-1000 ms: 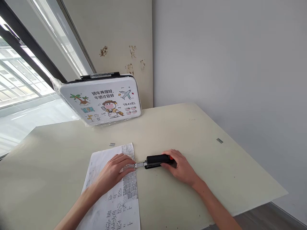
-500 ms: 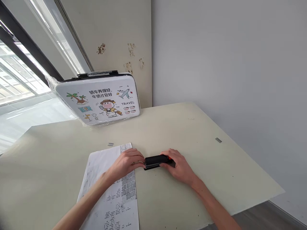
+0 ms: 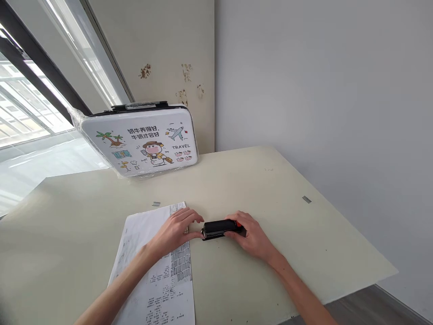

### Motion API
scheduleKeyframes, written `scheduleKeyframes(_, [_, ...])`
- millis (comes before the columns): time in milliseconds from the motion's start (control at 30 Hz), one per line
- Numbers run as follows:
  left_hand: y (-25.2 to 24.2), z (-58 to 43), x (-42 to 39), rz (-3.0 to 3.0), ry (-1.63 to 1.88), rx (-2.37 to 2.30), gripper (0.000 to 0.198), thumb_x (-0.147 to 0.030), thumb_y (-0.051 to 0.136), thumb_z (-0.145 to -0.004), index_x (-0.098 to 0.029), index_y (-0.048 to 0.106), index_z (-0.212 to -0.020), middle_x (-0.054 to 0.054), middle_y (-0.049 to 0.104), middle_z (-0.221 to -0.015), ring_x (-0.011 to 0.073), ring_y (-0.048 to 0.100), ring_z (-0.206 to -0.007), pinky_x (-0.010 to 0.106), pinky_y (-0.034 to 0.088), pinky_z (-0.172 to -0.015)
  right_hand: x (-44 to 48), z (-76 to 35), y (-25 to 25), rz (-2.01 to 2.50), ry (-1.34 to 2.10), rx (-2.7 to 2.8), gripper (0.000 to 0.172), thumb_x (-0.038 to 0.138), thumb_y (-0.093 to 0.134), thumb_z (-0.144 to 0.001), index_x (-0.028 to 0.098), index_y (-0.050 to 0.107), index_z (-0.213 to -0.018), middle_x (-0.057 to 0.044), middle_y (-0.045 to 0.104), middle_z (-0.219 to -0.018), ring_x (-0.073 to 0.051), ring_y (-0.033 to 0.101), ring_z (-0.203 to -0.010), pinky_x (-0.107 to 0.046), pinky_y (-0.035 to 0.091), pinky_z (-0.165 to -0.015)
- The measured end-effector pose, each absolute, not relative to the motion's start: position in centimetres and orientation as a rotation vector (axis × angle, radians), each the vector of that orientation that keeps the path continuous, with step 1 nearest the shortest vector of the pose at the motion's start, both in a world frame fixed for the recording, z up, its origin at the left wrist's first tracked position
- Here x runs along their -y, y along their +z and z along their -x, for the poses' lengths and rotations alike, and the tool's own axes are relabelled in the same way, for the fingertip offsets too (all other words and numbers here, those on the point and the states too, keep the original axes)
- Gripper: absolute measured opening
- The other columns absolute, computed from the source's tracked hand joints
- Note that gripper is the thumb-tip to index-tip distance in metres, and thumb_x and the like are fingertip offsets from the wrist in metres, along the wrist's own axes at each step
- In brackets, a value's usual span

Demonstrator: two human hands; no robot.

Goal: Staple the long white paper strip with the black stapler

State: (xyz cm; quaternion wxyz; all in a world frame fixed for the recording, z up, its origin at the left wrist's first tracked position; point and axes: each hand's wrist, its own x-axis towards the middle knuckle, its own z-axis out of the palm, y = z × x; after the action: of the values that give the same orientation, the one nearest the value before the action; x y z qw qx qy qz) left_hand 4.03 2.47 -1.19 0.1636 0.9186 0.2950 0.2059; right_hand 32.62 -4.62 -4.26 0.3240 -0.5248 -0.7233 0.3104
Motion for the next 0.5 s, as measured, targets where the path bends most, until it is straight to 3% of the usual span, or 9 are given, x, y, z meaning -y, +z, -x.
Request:
scheduleKeyframes(233, [0.8, 2.1, 5.6, -2.605, 0.463, -1.041, 0.030, -0.039, 0.059, -0.104, -0.028, 0.060, -0.132, 0.008, 0.060, -0.144, 0.0299, 0.055, -0.134, 0.047, 0.054, -0.104, 4.9, -32.8, -4.1, 1.362, 0.874, 1.934, 0.025, 0.052, 0.060, -0.100, 0.035, 0.065, -0.117, -0.002, 0.068, -0.104, -0.024, 0.061, -0.098, -0.037, 0.051, -0.087])
scheduleKeyframes(333, [0.6, 4.4, 9.9, -2.676, 0.377, -1.028, 0.054, -0.048, 0.064, -0.100, -0.030, 0.050, -0.148, 0.007, 0.046, -0.161, 0.0330, 0.041, -0.149, 0.049, 0.051, -0.111, 5.0, -33.0, -4.3, 1.355, 0.877, 1.954, 0.026, 0.054, 0.064, -0.097, 0.035, 0.067, -0.115, -0.002, 0.070, -0.105, -0.024, 0.061, -0.101, -0.039, 0.051, -0.090])
scheduleKeyframes(433, [-0.6, 5.4, 13.2, -2.777, 0.319, -1.035, 0.086, -0.063, 0.067, -0.092, -0.025, 0.034, -0.162, 0.009, 0.040, -0.165, 0.0368, 0.033, -0.153, 0.052, 0.050, -0.112, 5.2, -33.1, -4.5, 1.356, 0.889, 1.972, 0.028, 0.056, 0.065, -0.096, 0.034, 0.068, -0.114, -0.003, 0.070, -0.103, -0.025, 0.060, -0.101, -0.040, 0.051, -0.091])
scheduleKeyframes(500, [-1.5, 5.5, 14.6, -2.851, 0.326, -1.029, 0.095, -0.066, 0.066, -0.091, -0.020, 0.028, -0.164, 0.010, 0.040, -0.165, 0.0377, 0.032, -0.154, 0.052, 0.048, -0.113, 5.4, -33.1, -4.5, 1.359, 0.897, 1.978, 0.029, 0.056, 0.064, -0.096, 0.034, 0.068, -0.114, -0.004, 0.070, -0.103, -0.026, 0.060, -0.102, -0.041, 0.051, -0.091])
